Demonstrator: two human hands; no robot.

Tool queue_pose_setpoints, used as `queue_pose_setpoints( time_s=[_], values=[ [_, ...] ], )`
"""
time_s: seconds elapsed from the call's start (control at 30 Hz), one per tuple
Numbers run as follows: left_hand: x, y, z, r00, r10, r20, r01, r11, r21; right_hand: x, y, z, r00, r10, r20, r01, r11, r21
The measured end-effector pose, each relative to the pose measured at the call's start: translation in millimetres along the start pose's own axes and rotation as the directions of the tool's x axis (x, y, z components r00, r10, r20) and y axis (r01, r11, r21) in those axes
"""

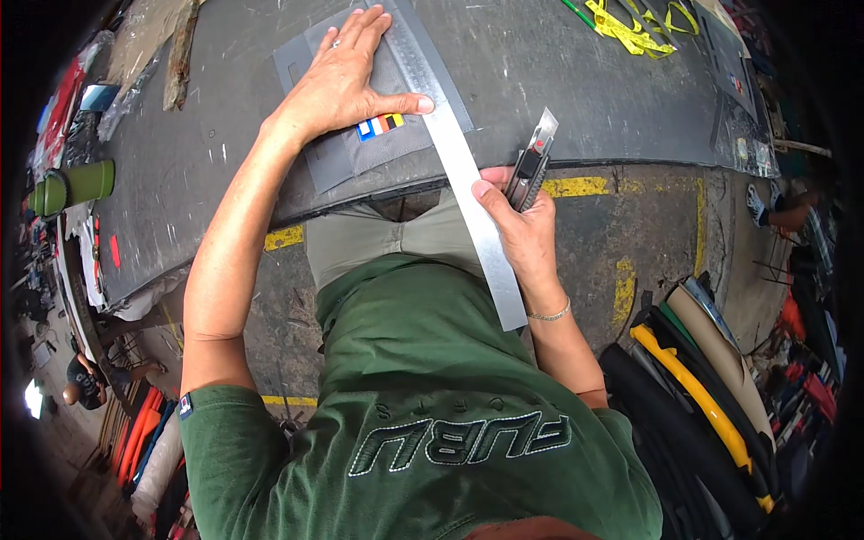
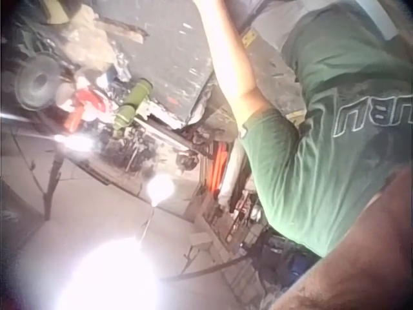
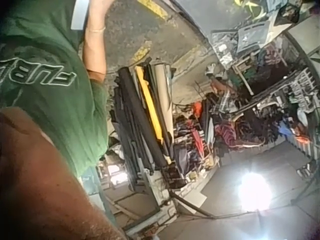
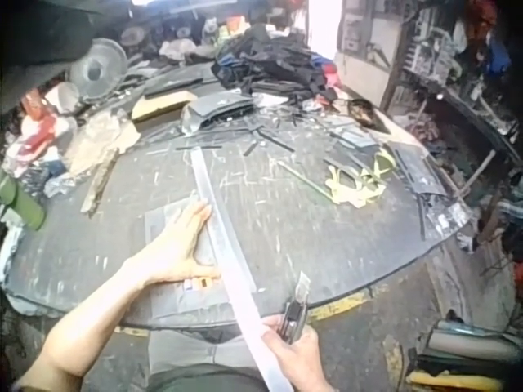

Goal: Cutting pieces of fabric from a larger sheet using a utility knife and a metal ruler.

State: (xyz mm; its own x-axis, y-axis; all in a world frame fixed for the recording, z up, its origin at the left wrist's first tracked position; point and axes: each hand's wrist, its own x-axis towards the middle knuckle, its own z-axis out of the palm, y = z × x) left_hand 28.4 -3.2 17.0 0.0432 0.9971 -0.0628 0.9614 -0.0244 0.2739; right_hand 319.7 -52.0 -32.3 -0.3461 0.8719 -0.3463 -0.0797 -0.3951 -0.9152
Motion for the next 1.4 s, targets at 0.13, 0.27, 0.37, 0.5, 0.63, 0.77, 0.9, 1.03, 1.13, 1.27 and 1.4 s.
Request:
queue_pose_setpoints(
  time_s=[0.13,0.27,0.37,0.5,0.63,0.77,0.9,1.03,1.13,1.27,1.4],
  values=[
    [-7,-2,-5,1.000,0.011,-0.028,-0.011,1.000,-0.016,0,-3,4,1.000,0.005,0.021,-0.005,1.000,-0.010],
    [-7,-1,-6,0.999,0.018,-0.035,-0.019,0.999,-0.031,1,-2,3,1.000,0.002,0.025,-0.002,1.000,-0.025],
    [-8,-4,-4,0.999,0.025,-0.044,-0.026,0.999,-0.031,1,-4,4,1.000,0.005,0.026,-0.004,1.000,-0.030],
    [-7,-1,-7,0.999,0.020,-0.043,-0.022,0.999,-0.033,1,-3,4,1.000,-0.006,0.028,0.006,1.000,-0.014],
    [-6,3,-9,1.000,0.003,-0.023,-0.004,1.000,-0.021,1,-2,3,1.000,-0.008,0.019,0.009,1.000,-0.023],
    [-8,0,-8,0.999,0.013,-0.042,-0.014,0.999,-0.032,0,-2,3,1.000,-0.004,0.013,0.004,0.999,-0.043],
    [-7,2,-7,1.000,0.000,-0.029,-0.001,1.000,-0.019,1,-1,3,1.000,-0.004,0.010,0.004,0.999,-0.034],
    [-6,4,-11,1.000,-0.004,-0.020,0.004,1.000,-0.012,0,-3,3,1.000,-0.008,0.012,0.009,0.999,-0.041],
    [-4,7,-17,1.000,-0.012,0.001,0.012,0.999,0.031,0,-10,1,0.999,0.022,0.028,-0.019,0.996,-0.091],
    [1,13,-25,0.997,-0.009,0.080,-0.002,0.991,0.136,-5,-32,-7,0.999,0.032,0.017,-0.026,0.967,-0.255],
    [2,13,-28,0.994,0.024,0.102,-0.044,0.978,0.202,-11,-45,-14,0.942,-0.332,0.040,0.307,0.812,-0.496]
  ],
)
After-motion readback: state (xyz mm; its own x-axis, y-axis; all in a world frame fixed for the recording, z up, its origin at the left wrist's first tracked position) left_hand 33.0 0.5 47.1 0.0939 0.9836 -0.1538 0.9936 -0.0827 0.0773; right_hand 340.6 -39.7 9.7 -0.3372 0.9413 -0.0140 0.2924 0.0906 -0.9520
